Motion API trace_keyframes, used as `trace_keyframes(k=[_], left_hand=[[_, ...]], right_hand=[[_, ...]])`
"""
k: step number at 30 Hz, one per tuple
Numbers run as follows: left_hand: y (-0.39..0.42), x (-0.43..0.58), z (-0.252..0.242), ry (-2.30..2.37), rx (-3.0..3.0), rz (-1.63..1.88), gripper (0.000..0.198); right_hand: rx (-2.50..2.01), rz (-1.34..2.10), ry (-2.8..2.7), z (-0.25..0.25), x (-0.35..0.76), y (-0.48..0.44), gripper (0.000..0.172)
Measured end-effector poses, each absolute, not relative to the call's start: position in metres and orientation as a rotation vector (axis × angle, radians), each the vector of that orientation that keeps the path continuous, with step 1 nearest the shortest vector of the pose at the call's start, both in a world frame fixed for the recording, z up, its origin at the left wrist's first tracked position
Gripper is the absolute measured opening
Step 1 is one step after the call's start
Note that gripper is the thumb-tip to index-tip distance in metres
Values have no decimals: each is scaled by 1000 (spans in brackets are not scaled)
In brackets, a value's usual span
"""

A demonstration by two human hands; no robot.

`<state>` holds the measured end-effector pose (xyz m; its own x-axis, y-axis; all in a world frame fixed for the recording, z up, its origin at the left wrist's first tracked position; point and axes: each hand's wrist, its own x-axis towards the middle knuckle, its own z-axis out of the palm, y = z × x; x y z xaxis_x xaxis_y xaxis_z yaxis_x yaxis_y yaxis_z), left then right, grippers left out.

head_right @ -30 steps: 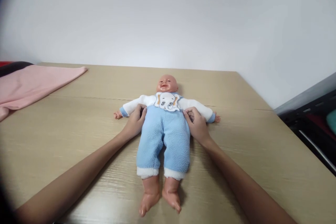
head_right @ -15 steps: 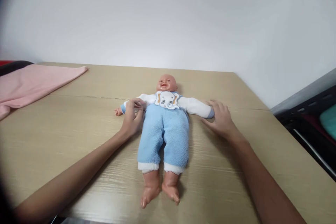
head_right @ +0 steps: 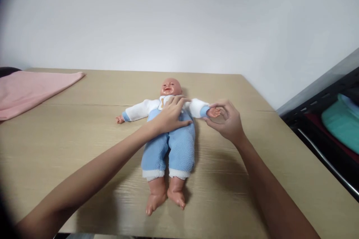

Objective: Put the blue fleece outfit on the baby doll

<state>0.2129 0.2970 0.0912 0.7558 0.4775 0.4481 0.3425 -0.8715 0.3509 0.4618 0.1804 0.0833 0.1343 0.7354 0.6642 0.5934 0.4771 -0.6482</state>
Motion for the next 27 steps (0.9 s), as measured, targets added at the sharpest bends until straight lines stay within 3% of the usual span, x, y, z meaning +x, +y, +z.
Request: trace_keyframes(k=[2,6,9,12,19,27], left_hand=[[302,229,93,575,2758,752,76],[308,244,93,615,2748,786,38],[310,240,90,584,2623,941,25],[311,231,88,531,2391,1175,16],[311,212,92,743,1879,1313,44],[316,190,94,715,1574,1375,46]], right_hand=[[-1157,190,-1540,87,445,177,48],[-1089,314,-1543,88,427,174,65],[-1071,343,-1533,83,428,175,83],[-1125,391,-1471,71,433,180,78],[-1331,709,-1395,32,420,191,50],[-1206,990,-1315,30,383,196,46]])
